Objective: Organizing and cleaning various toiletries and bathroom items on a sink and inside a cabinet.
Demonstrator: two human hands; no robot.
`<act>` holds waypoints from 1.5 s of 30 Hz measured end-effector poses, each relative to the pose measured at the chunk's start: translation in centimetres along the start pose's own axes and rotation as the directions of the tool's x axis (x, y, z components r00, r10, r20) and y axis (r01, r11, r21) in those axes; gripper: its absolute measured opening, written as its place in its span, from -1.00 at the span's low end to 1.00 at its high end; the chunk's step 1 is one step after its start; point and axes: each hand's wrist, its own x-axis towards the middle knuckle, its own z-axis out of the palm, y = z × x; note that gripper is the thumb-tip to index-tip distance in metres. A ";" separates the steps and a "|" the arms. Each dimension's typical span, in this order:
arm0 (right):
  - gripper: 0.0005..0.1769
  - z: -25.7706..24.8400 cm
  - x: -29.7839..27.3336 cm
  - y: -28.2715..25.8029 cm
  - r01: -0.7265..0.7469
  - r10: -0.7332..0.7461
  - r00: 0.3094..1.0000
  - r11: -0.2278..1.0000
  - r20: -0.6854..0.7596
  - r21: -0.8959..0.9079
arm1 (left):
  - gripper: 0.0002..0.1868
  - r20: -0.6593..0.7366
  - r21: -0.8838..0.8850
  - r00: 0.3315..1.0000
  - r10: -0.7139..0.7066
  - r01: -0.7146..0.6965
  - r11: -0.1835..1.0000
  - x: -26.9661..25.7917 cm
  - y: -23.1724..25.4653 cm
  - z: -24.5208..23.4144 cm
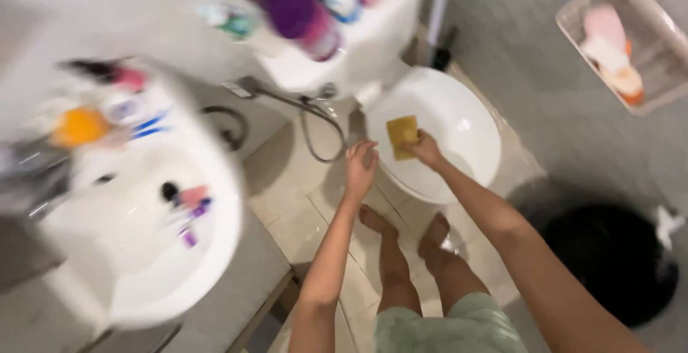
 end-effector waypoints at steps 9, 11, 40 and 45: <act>-0.31 13.4 -14.6 -31.0 0.429 -0.554 0.655 0.833 0.514 0.350 | -0.77 -0.504 0.163 0.828 0.243 -0.185 0.969 -0.6 14.8 -28.9; -0.35 16.0 -20.0 -38.3 0.285 -0.529 0.550 0.846 0.646 0.450 | -0.78 -0.592 0.220 0.768 0.245 -0.138 0.966 -2.2 14.7 -34.5; -0.27 50.0 -40.6 -57.6 0.870 -0.685 -0.317 -0.485 0.656 -0.086 | -0.41 -0.954 -0.263 0.269 -0.135 -0.529 0.807 -4.8 -1.5 -48.5; -0.56 61.1 -34.7 -64.2 0.836 -0.735 -0.144 -0.449 0.662 -0.316 | -0.69 -0.964 -0.150 0.192 -0.186 0.188 0.971 -4.0 -2.1 -49.7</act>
